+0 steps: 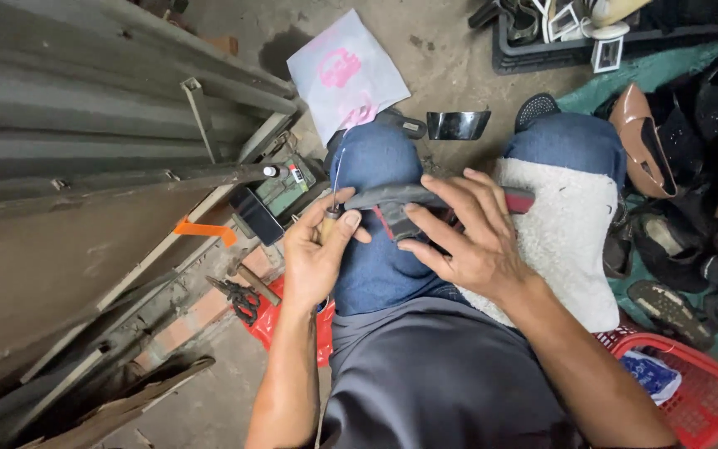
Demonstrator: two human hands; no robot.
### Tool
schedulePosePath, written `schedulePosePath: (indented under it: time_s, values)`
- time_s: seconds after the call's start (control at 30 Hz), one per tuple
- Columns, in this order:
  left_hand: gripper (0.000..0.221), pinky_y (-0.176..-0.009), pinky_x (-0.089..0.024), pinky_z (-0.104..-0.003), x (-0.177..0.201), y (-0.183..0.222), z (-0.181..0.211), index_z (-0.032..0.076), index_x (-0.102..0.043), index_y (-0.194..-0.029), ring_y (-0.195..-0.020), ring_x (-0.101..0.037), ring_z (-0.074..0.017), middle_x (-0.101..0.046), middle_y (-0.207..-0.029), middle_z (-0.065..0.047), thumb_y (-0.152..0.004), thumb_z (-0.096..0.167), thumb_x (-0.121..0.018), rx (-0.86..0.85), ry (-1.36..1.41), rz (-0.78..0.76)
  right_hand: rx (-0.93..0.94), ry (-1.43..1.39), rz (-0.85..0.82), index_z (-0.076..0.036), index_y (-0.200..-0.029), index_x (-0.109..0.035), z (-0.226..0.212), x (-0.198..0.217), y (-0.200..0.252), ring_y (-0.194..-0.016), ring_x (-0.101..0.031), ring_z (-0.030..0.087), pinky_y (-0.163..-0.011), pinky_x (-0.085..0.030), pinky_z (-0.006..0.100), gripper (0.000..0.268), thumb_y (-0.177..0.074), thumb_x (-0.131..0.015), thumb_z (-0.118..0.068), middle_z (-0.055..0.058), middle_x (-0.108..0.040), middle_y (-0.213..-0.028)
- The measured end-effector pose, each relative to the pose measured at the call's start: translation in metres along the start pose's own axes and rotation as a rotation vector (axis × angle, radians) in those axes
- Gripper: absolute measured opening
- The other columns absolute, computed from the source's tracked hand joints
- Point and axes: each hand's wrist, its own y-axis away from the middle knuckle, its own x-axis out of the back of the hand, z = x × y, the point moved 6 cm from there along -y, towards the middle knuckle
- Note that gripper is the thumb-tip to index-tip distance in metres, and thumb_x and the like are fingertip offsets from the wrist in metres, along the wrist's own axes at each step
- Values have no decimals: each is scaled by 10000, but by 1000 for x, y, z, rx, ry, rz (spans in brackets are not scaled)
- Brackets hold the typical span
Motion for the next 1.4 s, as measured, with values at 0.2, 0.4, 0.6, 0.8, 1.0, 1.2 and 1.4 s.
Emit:
schedulePosePath:
  time_s: [0.2, 0.4, 0.6, 0.8, 1.0, 1.2, 1.4]
  values:
    - [261, -485, -389, -138, -4, -7, 7, 29, -728, -1187, -549, -503, -22, -769, -703, -111, -948, 131, -751, -22, 41, 15, -50, -22, -48, -83, -1122, -777, -6, -3, -12, -1114, -659, 397, -1076, -420, 592, 287, -921, -803, -286, 212, -673, -1296]
    - [313, -670, -554, -207, 1, -6, -20, 1, -723, -1192, -710, -715, -126, -768, -737, -145, -892, 50, -798, 25, 102, 15, -72, -34, -72, -89, -1076, -779, -7, -9, -12, -1088, -671, 368, -943, -501, 503, 249, -915, -797, -279, 181, -698, -1241]
    - [323, -508, -456, -176, -5, -4, -23, 8, -708, -1169, -551, -546, -61, -671, -648, -65, -853, -19, -765, 124, 168, 57, -78, -17, -67, -95, -1030, -777, -11, -12, -15, -1023, -674, 368, -847, -501, 458, 199, -920, -800, -260, 178, -705, -1204]
    - [338, -405, -424, -175, -10, 4, -10, -2, -690, -1163, -416, -505, -81, -613, -583, -75, -829, -39, -715, 165, 233, 114, -46, -7, -52, -79, -939, -754, -18, -18, -19, -1000, -684, 385, -825, -524, 464, 140, -953, -759, -219, 211, -698, -1250]
    - [316, -399, -422, -178, -15, -3, -17, -38, -684, -1142, -431, -488, -70, -606, -587, -77, -827, -54, -692, 170, 275, 122, -44, 32, -118, -55, -978, -708, -24, -15, -29, -1021, -678, 397, -837, -529, 492, 295, -872, -851, -290, 242, -670, -1288]
    - [330, -439, -439, -199, -14, 0, -20, -45, -688, -1130, -500, -493, -57, -615, -619, -68, -803, -83, -666, 173, 274, 138, -147, 16, -92, -69, -941, -685, -21, -21, -24, -977, -686, 352, -827, -524, 459, 256, -858, -856, -240, 190, -700, -1230]
    - [325, -501, -508, -222, -12, 6, -26, -46, -685, -1135, -557, -534, -81, -609, -626, -87, -813, -93, -692, 158, 257, 117, -286, -82, -114, -95, -922, -670, -17, -25, -21, -997, -675, 333, -869, -477, 423, 215, -890, -851, -206, 126, -701, -1257]
